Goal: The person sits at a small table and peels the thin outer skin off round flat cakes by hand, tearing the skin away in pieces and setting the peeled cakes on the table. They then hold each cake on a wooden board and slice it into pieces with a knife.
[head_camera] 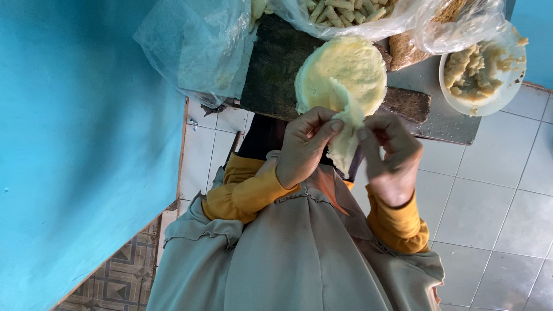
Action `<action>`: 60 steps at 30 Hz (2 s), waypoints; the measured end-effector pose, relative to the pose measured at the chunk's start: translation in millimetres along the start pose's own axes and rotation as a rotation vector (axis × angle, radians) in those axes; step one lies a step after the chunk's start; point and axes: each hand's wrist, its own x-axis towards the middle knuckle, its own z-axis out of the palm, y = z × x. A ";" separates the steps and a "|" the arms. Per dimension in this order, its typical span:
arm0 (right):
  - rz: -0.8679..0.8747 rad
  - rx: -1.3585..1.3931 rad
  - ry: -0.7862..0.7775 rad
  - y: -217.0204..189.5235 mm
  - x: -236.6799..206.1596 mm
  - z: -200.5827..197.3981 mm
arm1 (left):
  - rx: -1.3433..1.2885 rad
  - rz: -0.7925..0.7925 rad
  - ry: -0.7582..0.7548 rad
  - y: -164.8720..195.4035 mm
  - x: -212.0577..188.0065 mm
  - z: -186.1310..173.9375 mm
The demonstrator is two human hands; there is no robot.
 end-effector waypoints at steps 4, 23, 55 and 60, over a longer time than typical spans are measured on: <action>-0.013 0.142 -0.037 18.1 -2.7 -0.1 | 0.070 -0.010 -0.028 9.0 -8.1 3.1; 0.027 0.348 0.060 37.3 -5.1 1.9 | 0.117 0.100 -0.024 10.5 -25.5 7.8; -0.144 0.035 -0.089 55.5 88.2 -7.9 | 1.222 0.454 -0.412 51.3 -11.4 -70.1; -0.061 0.056 -0.182 69.8 103.2 1.3 | 1.291 0.474 -0.415 51.4 -2.2 -56.0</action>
